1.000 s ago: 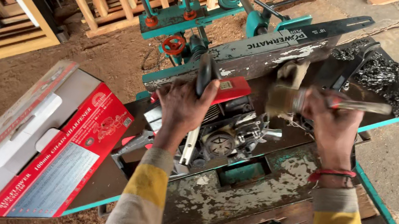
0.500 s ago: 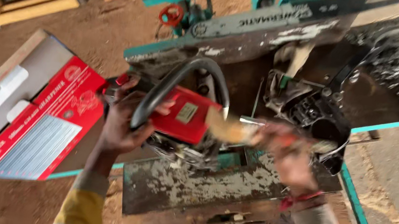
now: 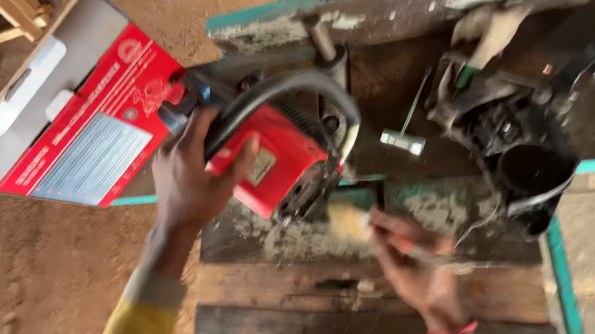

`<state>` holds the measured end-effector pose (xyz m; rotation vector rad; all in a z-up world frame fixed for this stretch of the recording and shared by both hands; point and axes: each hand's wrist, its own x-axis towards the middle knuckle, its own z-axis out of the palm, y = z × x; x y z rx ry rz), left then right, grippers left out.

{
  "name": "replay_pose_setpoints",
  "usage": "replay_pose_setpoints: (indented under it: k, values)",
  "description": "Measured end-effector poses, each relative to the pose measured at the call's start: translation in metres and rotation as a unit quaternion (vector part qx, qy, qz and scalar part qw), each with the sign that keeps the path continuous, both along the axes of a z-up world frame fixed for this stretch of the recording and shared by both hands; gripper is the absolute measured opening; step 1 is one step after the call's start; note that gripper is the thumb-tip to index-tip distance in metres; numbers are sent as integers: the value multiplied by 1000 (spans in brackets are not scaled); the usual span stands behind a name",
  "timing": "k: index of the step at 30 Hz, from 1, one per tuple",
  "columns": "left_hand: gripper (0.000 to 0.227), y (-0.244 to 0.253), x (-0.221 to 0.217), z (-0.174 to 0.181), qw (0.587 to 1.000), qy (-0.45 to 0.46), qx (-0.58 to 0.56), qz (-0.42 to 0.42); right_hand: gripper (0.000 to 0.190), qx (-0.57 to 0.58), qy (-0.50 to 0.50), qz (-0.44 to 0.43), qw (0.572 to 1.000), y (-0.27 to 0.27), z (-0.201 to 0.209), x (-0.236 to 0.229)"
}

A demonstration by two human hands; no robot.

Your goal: The person cleans a red and black chainsaw using a brush and a T-handle wrench. They scrub the engine casing, air filter area, and handle with the brush, then use the wrench to clean crevices and remove debris from the tool's components.

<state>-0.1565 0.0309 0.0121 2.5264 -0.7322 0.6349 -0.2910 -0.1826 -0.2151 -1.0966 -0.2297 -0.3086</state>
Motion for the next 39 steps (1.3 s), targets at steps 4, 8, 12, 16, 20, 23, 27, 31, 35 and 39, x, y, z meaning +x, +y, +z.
replay_pose_setpoints:
  k: [4,8,12,16,20,23,27,31,35,39]
  values:
    - [31,-12,7,-1,996,-16,40,77,30,262,-108,74,956,11,8,8]
    - [34,-5,3,-5,996,4,29,88,25,-101,-71,-99,987,-3,69,-9]
    - [35,-1,4,-11,996,-29,38,82,16,-322,-65,-243,912,30,97,-8]
    - [34,1,10,-9,995,-44,46,79,27,-448,55,-104,886,52,85,-28]
    - [31,-5,3,-11,993,-88,47,66,39,-303,18,-153,940,35,62,-50]
    - [31,-2,-5,-6,991,-43,101,82,75,73,82,-2,994,19,34,-11]
    - [44,-11,-5,0,974,-151,163,42,73,49,110,-213,970,-13,52,19]
    - [39,-28,-25,-22,980,-81,123,-136,52,-61,179,-279,941,-14,79,18]
    - [37,-37,-3,-36,980,52,69,-179,33,-78,292,-82,950,5,79,-17]
    - [46,-40,5,-34,979,141,12,-144,33,-40,94,-80,992,-13,51,9]
